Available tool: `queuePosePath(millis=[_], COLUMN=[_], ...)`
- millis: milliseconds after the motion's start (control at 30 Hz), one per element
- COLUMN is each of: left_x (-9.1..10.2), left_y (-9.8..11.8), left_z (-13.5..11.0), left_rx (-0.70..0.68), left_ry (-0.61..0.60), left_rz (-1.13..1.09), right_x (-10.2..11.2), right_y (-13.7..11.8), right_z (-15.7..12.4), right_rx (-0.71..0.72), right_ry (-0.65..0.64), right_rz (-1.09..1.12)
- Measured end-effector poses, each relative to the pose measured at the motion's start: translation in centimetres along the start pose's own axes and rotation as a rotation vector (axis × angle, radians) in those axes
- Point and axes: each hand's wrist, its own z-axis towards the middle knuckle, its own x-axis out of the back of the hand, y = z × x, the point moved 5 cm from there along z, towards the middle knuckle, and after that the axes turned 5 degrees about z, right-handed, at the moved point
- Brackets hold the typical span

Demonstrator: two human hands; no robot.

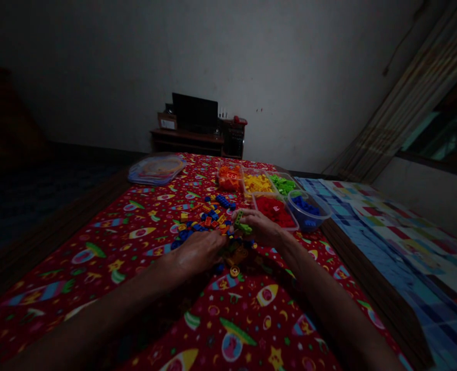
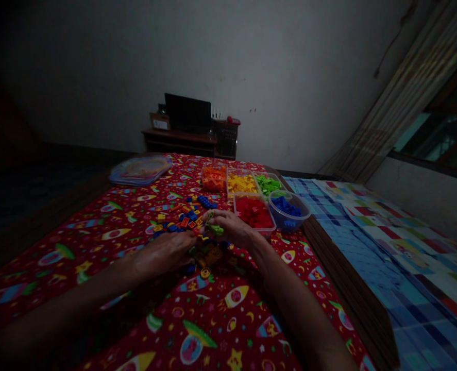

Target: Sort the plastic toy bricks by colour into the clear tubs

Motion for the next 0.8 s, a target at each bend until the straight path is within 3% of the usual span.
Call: queuePosePath(millis=[100, 167, 267, 400, 500, 633, 700, 800], left_x=[-0.2, -0.2, 0.2, 1.2, 1.8, 1.3, 1.0, 0.9], left_y=[-0.4, -1.0, -2.7, -5.3, -6.6, -7.1, -7.1, -6.8], left_z=[-0.1, -0.1, 0.3, 1.2, 1.6, 2.2, 2.4, 2.9], left_rx=[-0.022, -0.038, -0.036, 0.034, 0.086, 0.116, 0.118, 0.098], left_ry=[0.043, 0.056, 0.036, -0.042, -0.037, 0.005, 0.056, 0.147], left_rz=[-0.065, -0.126, -0.212, -0.323, -0.430, -0.629, -0.692, -0.759], right_x=[0.2, 0.5, 0.1, -2.0, -3.7, -4.1, -2.8, -0.2], right_y=[0.0, 0.0, 0.1, 0.2, 0.4, 0.5, 0.4, 0.6], right_z=[0.2, 0.4, 0.3, -0.9, -2.0, -2.2, -1.4, 0.1], right_rx=[0.037, 0.063, 0.086, 0.139, 0.132, 0.247, 0.269, 0.151], right_ry=[0.031, 0.073, 0.046, -0.006, 0.038, 0.033, 0.067, 0.161], right_rz=[-0.055, -0.214, -0.664, -1.313, -1.585, -1.539, -1.354, -0.901])
